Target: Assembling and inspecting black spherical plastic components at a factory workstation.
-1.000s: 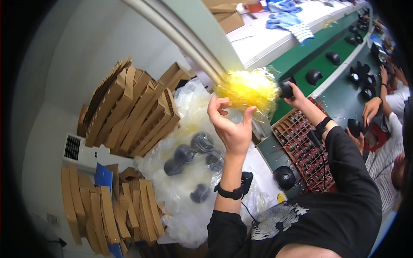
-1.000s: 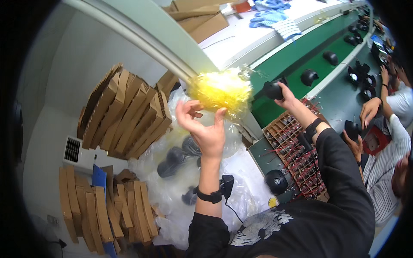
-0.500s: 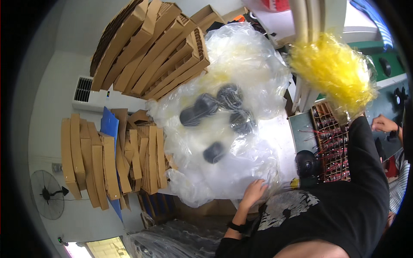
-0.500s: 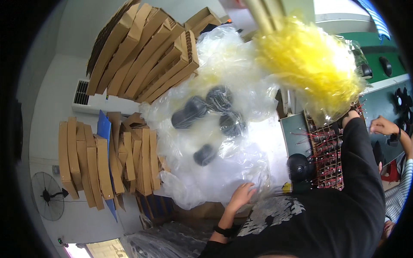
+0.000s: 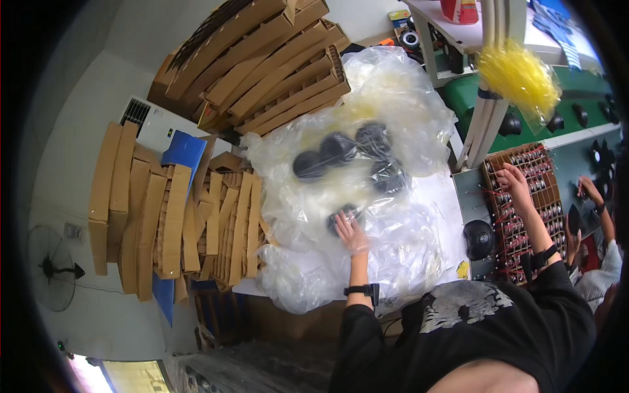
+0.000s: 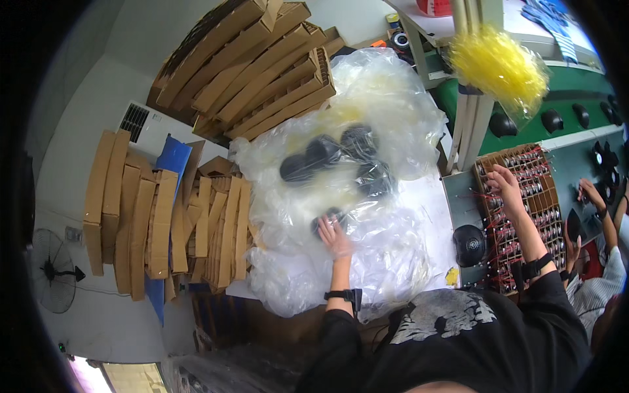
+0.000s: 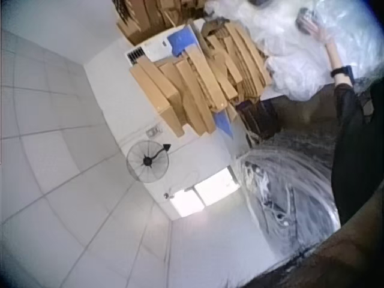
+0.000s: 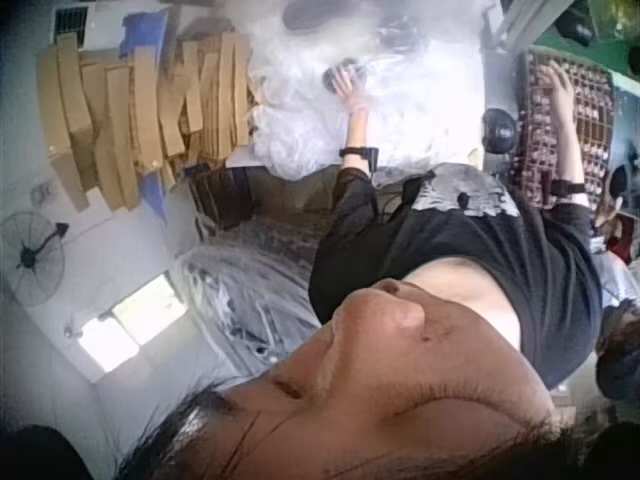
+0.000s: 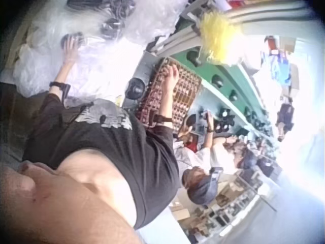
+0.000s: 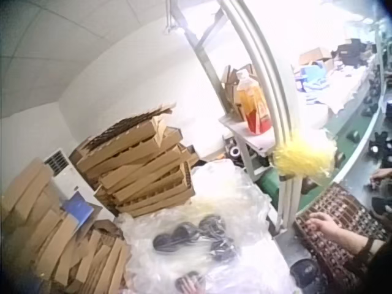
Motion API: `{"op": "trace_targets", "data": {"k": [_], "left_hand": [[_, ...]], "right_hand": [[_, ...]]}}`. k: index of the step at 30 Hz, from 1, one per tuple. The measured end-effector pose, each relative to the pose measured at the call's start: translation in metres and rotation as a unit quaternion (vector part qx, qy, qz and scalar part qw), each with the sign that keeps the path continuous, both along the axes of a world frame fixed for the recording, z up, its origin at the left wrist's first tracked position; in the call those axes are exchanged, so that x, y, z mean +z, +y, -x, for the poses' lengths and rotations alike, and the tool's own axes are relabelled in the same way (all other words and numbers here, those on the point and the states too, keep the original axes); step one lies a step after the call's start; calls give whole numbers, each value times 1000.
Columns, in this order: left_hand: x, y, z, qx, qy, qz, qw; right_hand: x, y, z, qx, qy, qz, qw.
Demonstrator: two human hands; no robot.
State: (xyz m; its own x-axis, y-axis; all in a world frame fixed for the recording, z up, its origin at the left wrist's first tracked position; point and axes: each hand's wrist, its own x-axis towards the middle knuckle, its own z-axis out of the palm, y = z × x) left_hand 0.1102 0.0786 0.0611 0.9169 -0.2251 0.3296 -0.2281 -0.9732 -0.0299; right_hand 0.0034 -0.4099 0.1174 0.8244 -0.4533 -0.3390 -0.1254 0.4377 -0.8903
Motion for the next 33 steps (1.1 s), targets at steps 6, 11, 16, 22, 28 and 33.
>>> {"op": "trace_targets", "data": {"k": [6,11,16,22,28,33], "left_hand": [[-7,38,-26,-22,-40,-90,995],[69,-6,41,-85,169,58,980],[79,-21,109,-124,406,427,799],[132,-71,126,-246,449,624,591],[171,-106,118,-328,335,664,582],[178,-123,137,-251,205,590,740]], "right_hand": [[20,18,30,72,-34,188,979],[51,39,49,113,-46,256,959],[76,94,52,359,-53,255,896],[94,159,66,499,-228,251,798],[134,158,75,394,-252,299,832],[143,154,80,179,-214,408,869]]}}
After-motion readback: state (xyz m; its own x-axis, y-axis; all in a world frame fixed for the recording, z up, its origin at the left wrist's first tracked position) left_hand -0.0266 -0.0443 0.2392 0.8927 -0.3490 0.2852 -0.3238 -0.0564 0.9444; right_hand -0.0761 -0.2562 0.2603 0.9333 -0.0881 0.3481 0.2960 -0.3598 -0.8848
